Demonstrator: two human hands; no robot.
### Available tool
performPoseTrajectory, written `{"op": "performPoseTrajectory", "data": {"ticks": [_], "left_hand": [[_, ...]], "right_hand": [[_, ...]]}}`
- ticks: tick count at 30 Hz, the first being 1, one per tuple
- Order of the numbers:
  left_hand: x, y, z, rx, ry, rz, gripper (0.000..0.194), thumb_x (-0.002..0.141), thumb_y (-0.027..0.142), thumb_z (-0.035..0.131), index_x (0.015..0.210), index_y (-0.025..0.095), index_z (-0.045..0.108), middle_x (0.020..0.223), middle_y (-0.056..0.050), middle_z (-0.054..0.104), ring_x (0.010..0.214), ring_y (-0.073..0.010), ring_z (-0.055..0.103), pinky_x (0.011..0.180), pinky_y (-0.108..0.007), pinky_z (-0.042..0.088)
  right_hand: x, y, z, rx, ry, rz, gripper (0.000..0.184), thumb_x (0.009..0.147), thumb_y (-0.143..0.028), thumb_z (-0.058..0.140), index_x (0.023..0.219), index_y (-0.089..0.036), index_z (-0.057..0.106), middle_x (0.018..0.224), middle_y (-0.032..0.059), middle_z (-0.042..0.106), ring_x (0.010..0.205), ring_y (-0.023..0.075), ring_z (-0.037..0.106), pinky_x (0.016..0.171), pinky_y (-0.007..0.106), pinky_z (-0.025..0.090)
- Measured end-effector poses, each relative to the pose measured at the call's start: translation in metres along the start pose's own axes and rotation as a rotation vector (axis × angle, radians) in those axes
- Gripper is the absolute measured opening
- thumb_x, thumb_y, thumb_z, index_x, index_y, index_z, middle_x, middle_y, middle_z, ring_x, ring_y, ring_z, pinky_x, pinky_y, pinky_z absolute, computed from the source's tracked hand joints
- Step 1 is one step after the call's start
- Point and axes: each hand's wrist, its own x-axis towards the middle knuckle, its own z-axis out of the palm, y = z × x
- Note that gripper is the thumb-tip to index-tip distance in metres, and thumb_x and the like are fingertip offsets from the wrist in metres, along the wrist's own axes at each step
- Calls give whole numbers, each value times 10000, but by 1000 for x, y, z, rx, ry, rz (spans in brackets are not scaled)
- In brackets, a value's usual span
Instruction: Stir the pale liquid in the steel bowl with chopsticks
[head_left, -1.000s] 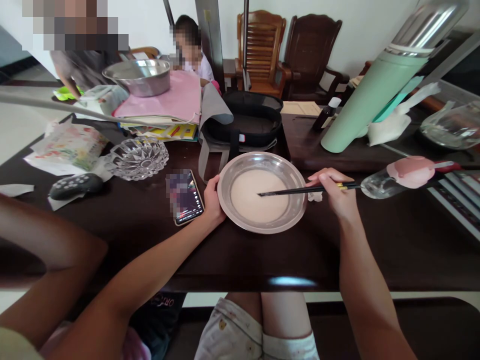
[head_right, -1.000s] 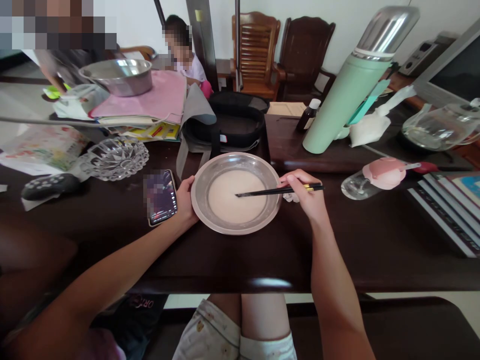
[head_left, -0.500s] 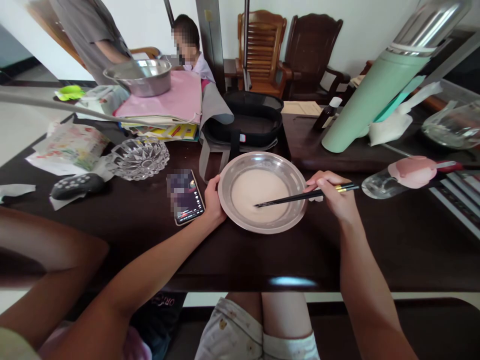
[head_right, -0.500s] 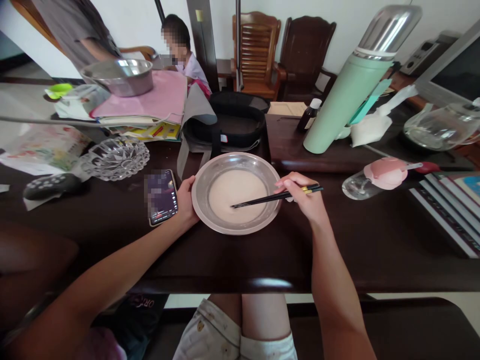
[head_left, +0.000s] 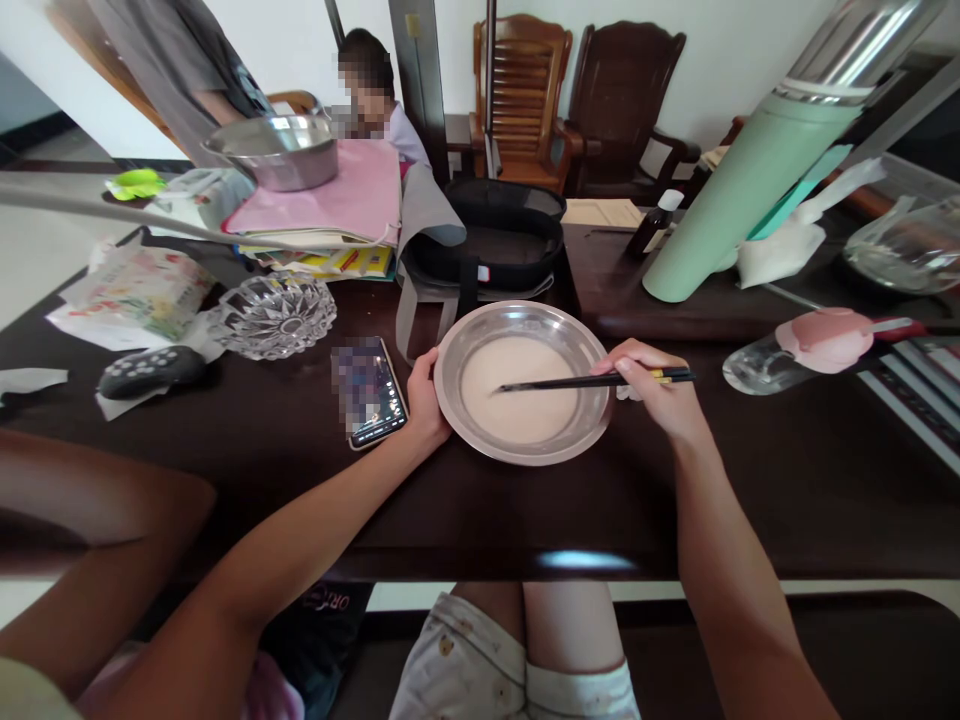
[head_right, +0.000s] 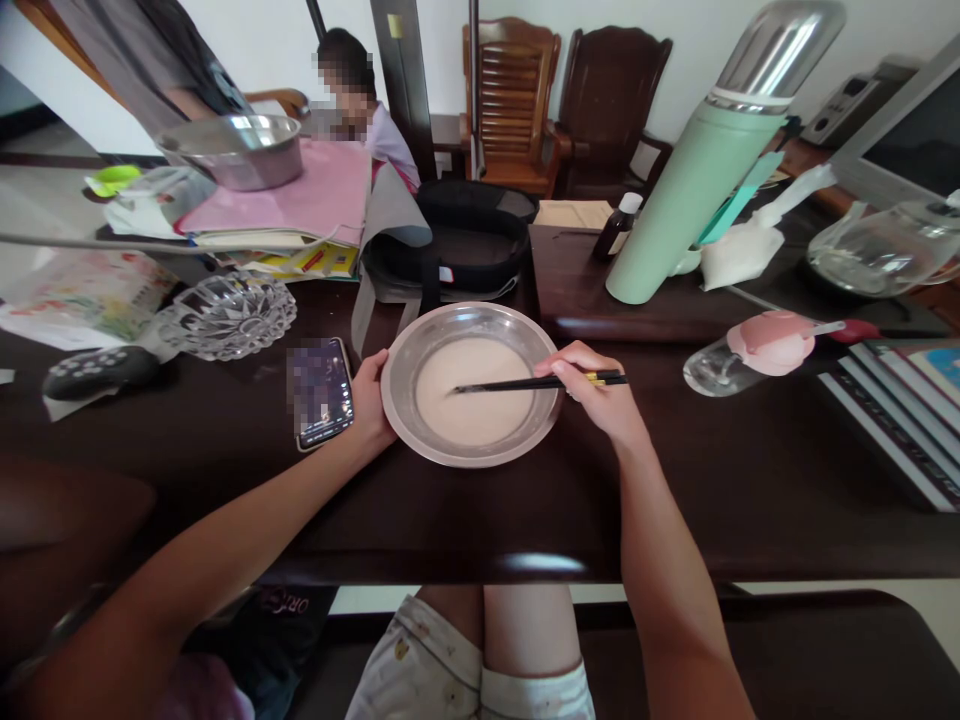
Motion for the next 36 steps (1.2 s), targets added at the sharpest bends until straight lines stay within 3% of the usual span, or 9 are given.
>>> {"op": "performPoseTrajectory", "data": {"ticks": [4, 7, 11, 16, 18, 22, 27, 33, 36], "left_hand": [[-3, 2, 3, -6, -11, -12, 226, 790, 426, 739, 777, 202, 770, 795, -57, 794, 926, -304, 782, 878, -380, 631], [-4, 2, 5, -6, -12, -21, 244, 793, 433, 734, 782, 193, 774, 803, -62, 800, 917, -307, 780, 880, -393, 632], [-2, 1, 3, -4, 2, -4, 232, 788, 426, 734, 791, 197, 772, 795, -51, 796, 898, -290, 775, 869, -376, 628], [-1, 1, 1, -1, -3, 5, 231, 768, 430, 763, 802, 201, 762, 798, -48, 794, 900, -288, 775, 867, -371, 622], [-1, 1, 1, -5, -11, -8, 232, 770, 431, 758, 801, 202, 763, 811, -53, 802, 912, -294, 777, 876, -379, 625], [-2, 1, 2, -7, -10, -9, 230, 762, 434, 768, 810, 210, 755, 822, -52, 807, 948, -314, 785, 898, -402, 631], [-2, 0, 1, -3, -4, 2, 246, 760, 443, 765, 819, 205, 764, 808, -55, 799, 942, -315, 786, 892, -399, 630], [-3, 1, 3, -8, 1, -4, 226, 769, 429, 752, 774, 203, 754, 786, -51, 784, 886, -287, 771, 873, -376, 624], [-3, 1, 3, -9, 7, 11, 216, 758, 425, 769, 785, 212, 743, 780, -42, 779, 910, -300, 778, 885, -391, 624]], "right_hand": [[0, 4, -5, 40, 137, 34, 395, 973, -625, 758, 844, -259, 828, 746, 35, 809, 677, 214, 779, 629, 329, 620], [-1, 4, -4, 93, 78, 42, 411, 963, -640, 762, 845, -254, 834, 695, 32, 792, 622, 207, 755, 560, 313, 583], [1, 0, 1, 1, 3, 9, 434, 939, -665, 774, 804, -258, 843, 805, 55, 827, 753, 228, 790, 646, 337, 630], [1, 3, -4, 43, 160, 29, 417, 952, -652, 768, 824, -260, 828, 716, 35, 801, 657, 222, 778, 605, 335, 619], [-1, 2, -4, 93, 109, 39, 413, 952, -649, 770, 832, -259, 831, 688, 31, 790, 616, 214, 762, 568, 324, 600], [-1, -3, 1, 28, -18, 26, 431, 928, -673, 782, 805, -264, 843, 793, 53, 824, 741, 234, 791, 622, 339, 624], [0, 0, -3, 32, 132, 41, 407, 953, -648, 769, 826, -266, 832, 746, 39, 811, 680, 223, 773, 613, 339, 613], [-1, -3, 0, 61, -37, 20, 415, 938, -656, 782, 826, -263, 850, 774, 48, 814, 714, 223, 779, 627, 336, 625], [-1, -3, -1, 10, 26, 24, 409, 942, -649, 780, 819, -265, 846, 816, 52, 831, 746, 226, 790, 634, 333, 624]]}}
